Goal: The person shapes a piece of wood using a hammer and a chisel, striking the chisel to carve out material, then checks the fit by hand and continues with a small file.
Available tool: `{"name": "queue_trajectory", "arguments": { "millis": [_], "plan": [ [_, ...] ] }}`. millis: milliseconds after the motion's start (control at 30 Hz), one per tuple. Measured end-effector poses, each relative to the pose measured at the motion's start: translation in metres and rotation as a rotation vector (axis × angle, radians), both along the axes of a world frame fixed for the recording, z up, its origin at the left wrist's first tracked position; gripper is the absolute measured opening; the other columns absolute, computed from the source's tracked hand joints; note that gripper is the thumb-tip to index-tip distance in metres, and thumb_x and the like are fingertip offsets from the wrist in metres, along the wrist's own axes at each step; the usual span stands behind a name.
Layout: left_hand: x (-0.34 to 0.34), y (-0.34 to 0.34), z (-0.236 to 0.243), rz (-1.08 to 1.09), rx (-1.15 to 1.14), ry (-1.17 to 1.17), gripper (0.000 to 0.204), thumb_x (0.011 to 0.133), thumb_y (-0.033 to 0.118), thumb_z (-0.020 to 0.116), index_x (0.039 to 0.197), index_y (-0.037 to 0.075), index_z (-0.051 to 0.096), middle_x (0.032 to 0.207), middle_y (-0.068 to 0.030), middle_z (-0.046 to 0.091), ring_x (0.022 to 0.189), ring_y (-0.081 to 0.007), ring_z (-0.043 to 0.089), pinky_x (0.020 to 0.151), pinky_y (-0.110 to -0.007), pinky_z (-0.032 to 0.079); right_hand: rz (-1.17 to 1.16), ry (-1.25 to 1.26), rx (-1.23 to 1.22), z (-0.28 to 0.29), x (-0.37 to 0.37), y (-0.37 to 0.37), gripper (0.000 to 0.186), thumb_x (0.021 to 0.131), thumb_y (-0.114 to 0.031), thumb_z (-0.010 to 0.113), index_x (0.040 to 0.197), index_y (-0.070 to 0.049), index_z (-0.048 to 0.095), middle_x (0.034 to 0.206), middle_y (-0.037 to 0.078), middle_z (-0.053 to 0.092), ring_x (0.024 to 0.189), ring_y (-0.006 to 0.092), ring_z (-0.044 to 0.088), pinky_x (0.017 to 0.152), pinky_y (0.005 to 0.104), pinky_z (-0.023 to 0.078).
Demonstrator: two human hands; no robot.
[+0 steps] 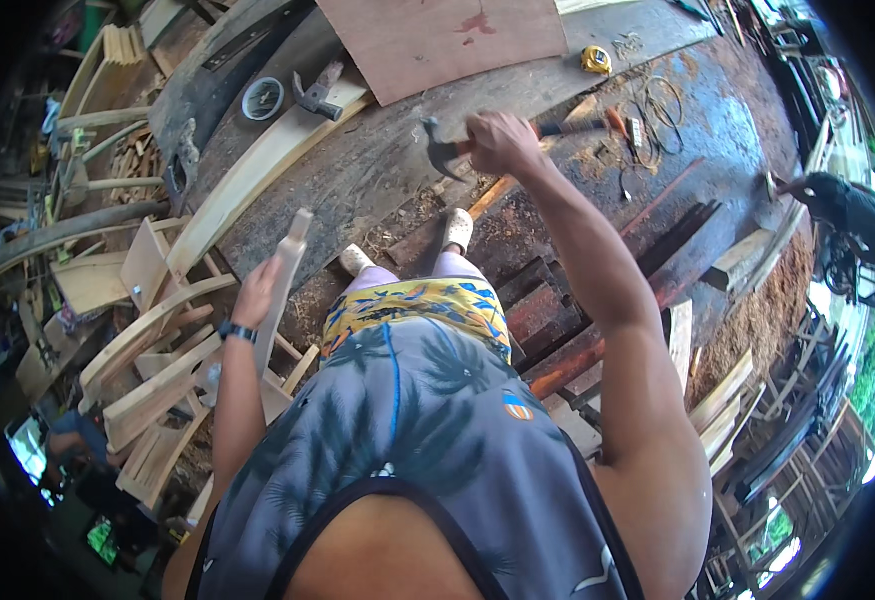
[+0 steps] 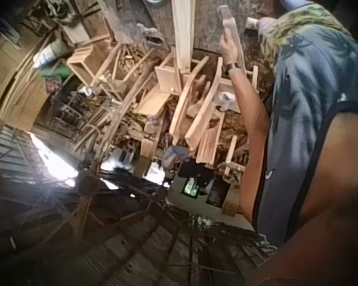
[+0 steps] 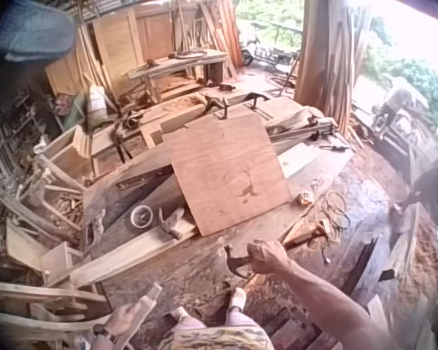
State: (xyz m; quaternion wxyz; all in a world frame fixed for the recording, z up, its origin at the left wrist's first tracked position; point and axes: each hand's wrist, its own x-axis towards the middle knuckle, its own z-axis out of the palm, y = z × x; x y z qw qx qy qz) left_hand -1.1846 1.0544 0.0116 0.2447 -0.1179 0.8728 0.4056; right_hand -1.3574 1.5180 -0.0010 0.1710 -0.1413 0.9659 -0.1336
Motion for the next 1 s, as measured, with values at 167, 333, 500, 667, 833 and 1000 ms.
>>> {"name": "queue_trajectory", "arguments": {
  "millis": [167,333,500,667,833,1000],
  "plan": [
    [-0.049,0.072,-0.014,-0.048,-0.091,0.045,0.067,0.098,0.064,0.045,0.109,0.001,0.066,0.105,-0.0284,0.068,0.104,-0.0450,0.064,0.084,-0.049,0.050,-0.251,-0.236,-0.406,-0.013,0.095,0.062,0.041,0.088,-0.035,0.070,0.116,-0.005,0.067,0.085,0.014,0.071,0.071,0.0285,0.066,0.068,0.0420,0.053],
    [-0.093,0.123,-0.035,-0.125,-0.218,0.030,0.068,0.098,0.067,0.043,0.101,0.002,0.063,0.101,-0.0285,0.070,0.102,-0.0446,0.066,0.084,-0.051,0.051,-0.679,-0.118,-0.614,-0.052,0.203,0.086,0.042,0.090,-0.034,0.070,0.124,-0.008,0.066,0.101,0.013,0.071,0.090,0.0244,0.066,0.081,0.0377,0.051],
    [-0.103,0.135,-0.062,-0.175,-0.473,0.538,0.057,0.086,0.052,0.071,0.109,0.001,0.060,0.108,-0.0232,0.062,0.100,-0.0421,0.059,0.087,-0.050,0.048,-0.838,-0.212,-0.568,-0.105,0.291,0.110,0.040,0.090,-0.032,0.069,0.119,-0.004,0.066,0.107,0.014,0.070,0.094,0.0271,0.066,0.083,0.0401,0.051],
    [-0.100,0.144,-0.056,-0.145,-0.483,0.681,0.065,0.075,0.041,0.082,0.120,0.003,0.054,0.112,-0.0200,0.057,0.105,-0.0389,0.056,0.090,-0.049,0.047,-0.783,-0.456,0.068,-0.171,0.392,0.146,0.025,0.087,-0.021,0.065,0.102,-0.004,0.074,0.095,0.021,0.073,0.085,0.0423,0.070,0.073,0.0447,0.055],
    [-0.091,0.115,-0.064,-0.204,-0.426,0.402,0.048,0.078,0.033,0.078,0.109,0.004,0.057,0.108,-0.0210,0.059,0.105,-0.0394,0.059,0.089,-0.050,0.049,-0.405,-0.316,0.113,-0.157,0.403,0.141,0.028,0.086,-0.025,0.065,0.102,-0.003,0.073,0.098,0.020,0.071,0.087,0.0369,0.070,0.077,0.0444,0.054],
    [-0.070,0.097,-0.023,-0.196,-0.290,0.406,0.046,0.080,0.031,0.075,0.110,0.002,0.055,0.107,-0.0228,0.059,0.099,-0.0416,0.061,0.084,-0.051,0.052,-0.297,-0.274,0.109,-0.123,0.359,0.138,0.029,0.089,-0.021,0.058,0.112,-0.008,0.069,0.111,0.019,0.066,0.098,0.0369,0.065,0.087,0.0469,0.050]
  ]
}}
